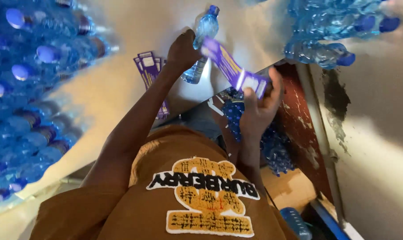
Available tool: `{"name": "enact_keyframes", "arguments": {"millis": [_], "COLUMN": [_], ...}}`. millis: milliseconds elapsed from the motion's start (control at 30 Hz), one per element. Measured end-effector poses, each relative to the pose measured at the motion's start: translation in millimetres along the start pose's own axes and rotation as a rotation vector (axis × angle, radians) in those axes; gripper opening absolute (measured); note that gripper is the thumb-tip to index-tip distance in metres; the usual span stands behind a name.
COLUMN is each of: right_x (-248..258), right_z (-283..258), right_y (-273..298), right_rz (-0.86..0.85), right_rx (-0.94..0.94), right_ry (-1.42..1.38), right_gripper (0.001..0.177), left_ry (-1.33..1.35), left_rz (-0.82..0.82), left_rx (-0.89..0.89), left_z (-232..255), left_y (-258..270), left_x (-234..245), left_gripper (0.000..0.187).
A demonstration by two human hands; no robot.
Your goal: Manually applying brand labels to plastic water bottles by wrapping them around the bottle body.
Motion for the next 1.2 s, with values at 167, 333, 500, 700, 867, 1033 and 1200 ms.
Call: {"name": "enact_keyframes", "arguments": {"millis": [167,333,500,700,867,1033,1200], "right_x": [-54,-63,-46,-53,-58,-51,-53], "right_z": [33,111,182,194,210,257,246], "right_y": [-31,-36,-36,-34,-38,-40,-37], "right_rz": [-0.212,-0.29,-0.205,-0.068,-0.025,0.015,0.036], "right_rx": [0.147,-0.192,-0.315,-0.448,-0.467,-0.747,-0.743], "right_ry": [-0.07,-0.125,-0.104,-0.22,-0.27,-0.304,-0.262], "right_gripper": [0.069,0.067,0.053,0.031,0.033,0.08,0.081], "left_ry": [0.116,0.371,0.537,0.538,0.649,0.526,0.506], "left_rz": [-0.126,0.217,0.469,0.541,0.573,0.451,0.402], "left_rx": [0.09,0.394,0.477,0.528,0.409,0.674,0.725], "left_z": [37,16,17,8,23,-11,-13], "left_y": [53,102,127,128,121,131,133], "left_x": [25,31,40,31,43,19,18], "left_gripper": [0.058,0.054,0.04,0.046,0.034,0.07,0.089]}}
Point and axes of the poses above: each hand's wrist, its own y-axis away from the middle knuckle, its own x-axis out of the back of the hand, z = x × y, the point moved 7 cm from there along -y, towards the middle knuckle, and after that the axes turned 15 degrees about -x, right-handed, at the moved point
